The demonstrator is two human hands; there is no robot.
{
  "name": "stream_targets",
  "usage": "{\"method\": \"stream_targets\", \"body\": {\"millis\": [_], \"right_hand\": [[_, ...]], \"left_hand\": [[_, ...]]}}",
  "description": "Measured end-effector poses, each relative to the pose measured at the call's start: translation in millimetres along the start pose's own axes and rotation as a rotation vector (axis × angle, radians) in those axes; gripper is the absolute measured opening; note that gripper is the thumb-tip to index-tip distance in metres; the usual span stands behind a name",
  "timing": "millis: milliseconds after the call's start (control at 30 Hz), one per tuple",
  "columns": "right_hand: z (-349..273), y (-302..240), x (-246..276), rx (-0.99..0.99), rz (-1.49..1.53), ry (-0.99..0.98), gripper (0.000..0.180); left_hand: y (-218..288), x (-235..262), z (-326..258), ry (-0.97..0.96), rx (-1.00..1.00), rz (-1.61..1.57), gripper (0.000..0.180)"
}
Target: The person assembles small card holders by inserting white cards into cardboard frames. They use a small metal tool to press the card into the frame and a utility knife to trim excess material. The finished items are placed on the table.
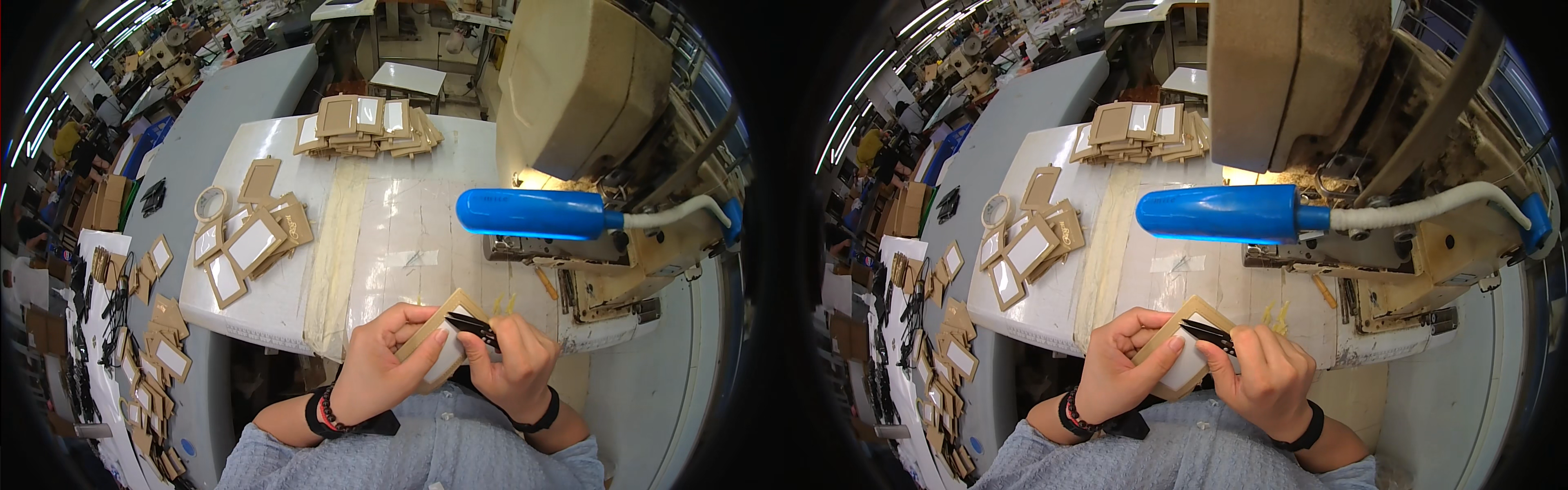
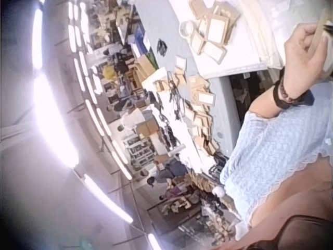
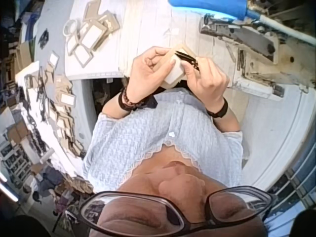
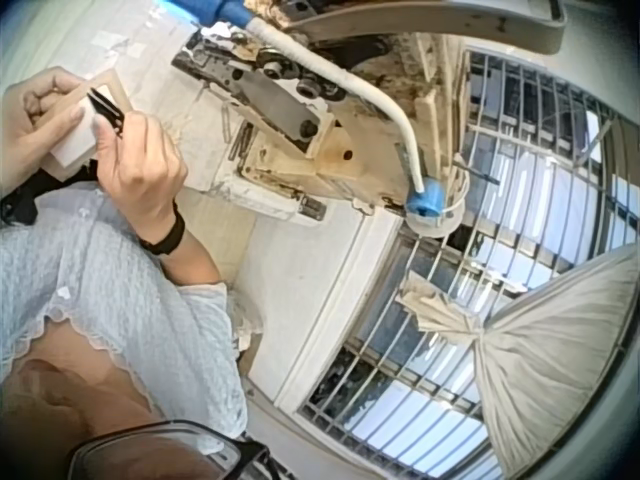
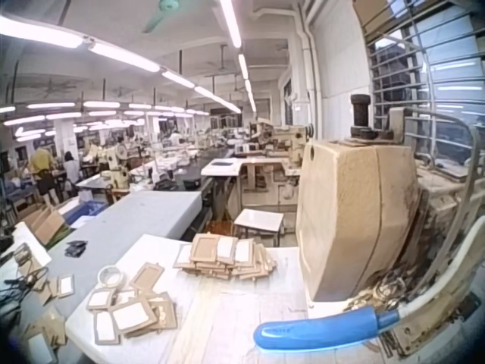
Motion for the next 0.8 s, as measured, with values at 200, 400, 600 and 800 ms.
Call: {"method": "stream_targets", "body": {"millis": [200,400,600,800], "right_hand": [[-0.3,5.1,-1.7,0.094,0.031,0.058,0.032],[-0.5,6.3,-2.4,0.06,0.048,0.064,0.034],[-2.1,7.9,-3.0,0.039,0.048,0.05,0.034],[-3.6,8.8,-3.8,0.019,0.101,0.014,0.032]], "left_hand": [[6.3,-0.2,-1.1,-0.041,0.05,-0.099,0.027],[4.5,1.7,0.7,-0.022,0.007,-0.019,0.028],[6.4,0.6,0.4,-0.007,0.011,-0.02,0.028],[4.2,1.3,1.4,0.011,0.007,-0.007,0.03]]}}
Point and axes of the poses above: each hand's wrist, its own z-axis towards the middle knuckle, its own x-axis out of the back of the hand, y = z × x, the point moved 4 cm from there along z, towards the middle knuckle, and after that the axes turned 2 degrees about x, right-handed, at the moved point
